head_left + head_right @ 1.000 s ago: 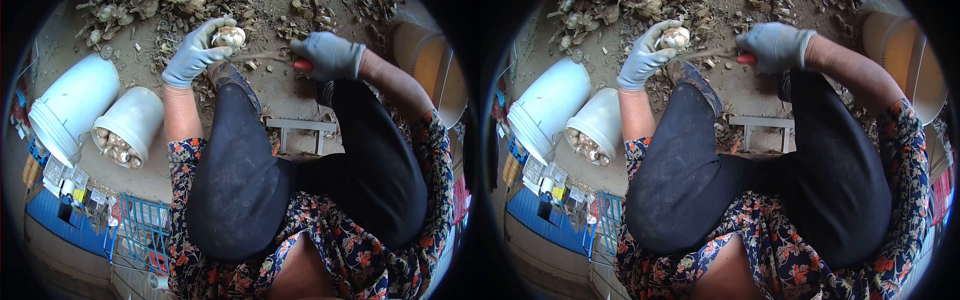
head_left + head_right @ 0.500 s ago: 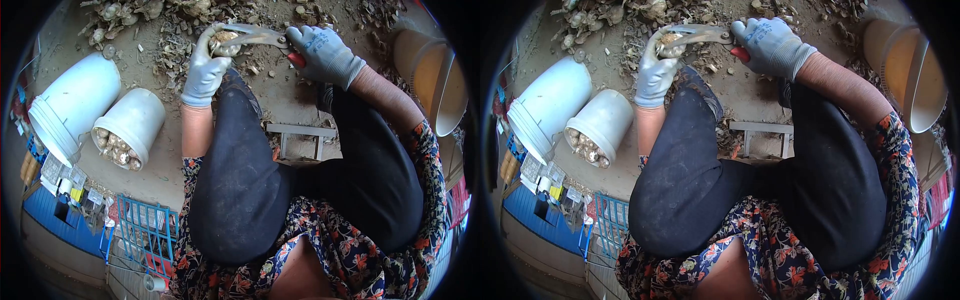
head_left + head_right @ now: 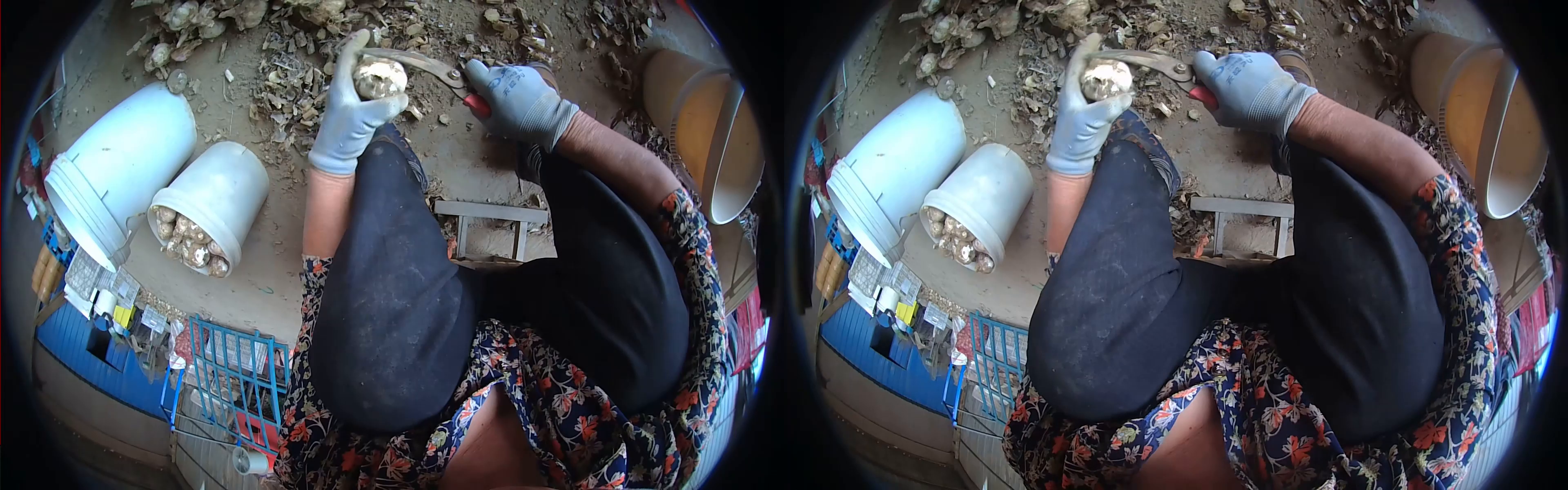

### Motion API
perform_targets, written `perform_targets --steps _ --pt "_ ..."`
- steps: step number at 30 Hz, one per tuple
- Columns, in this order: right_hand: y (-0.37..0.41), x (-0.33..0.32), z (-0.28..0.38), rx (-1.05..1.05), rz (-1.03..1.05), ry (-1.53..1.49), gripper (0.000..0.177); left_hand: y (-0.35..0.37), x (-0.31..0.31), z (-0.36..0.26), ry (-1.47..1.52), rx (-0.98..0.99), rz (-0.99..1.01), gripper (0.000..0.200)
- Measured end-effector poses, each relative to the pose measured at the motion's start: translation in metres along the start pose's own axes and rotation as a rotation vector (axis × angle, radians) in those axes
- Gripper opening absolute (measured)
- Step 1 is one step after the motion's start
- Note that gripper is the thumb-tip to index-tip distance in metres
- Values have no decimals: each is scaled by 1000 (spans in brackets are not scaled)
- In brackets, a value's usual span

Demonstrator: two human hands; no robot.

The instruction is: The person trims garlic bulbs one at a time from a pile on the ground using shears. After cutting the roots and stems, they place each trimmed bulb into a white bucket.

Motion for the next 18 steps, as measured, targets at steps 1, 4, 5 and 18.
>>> perform_targets --steps 1,4,5,18 --pt "3 9 -1 -13 2 -2 29 3 1 2 -6 1 -11 90" --pt "4 13 -19 8 -85 -254 28 12 -28 22 116 -28 -193 83" --pt "9 13 -24 51 -78 -269 28 25 -44 13 -25 -16 -290 72" --pt "19 28 -34 149 28 -301 28 260 -361 -128 -1693 -694 -1278 49"
Point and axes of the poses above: each hand's wrist, its own y-axis away from the middle knuckle, its own x-axis out of the palm, z = x × y, the point moved 10 cm from there along -y, towards the middle knuckle, and after that the axes turned 4 degrees about -y, right-handed, at the moved point
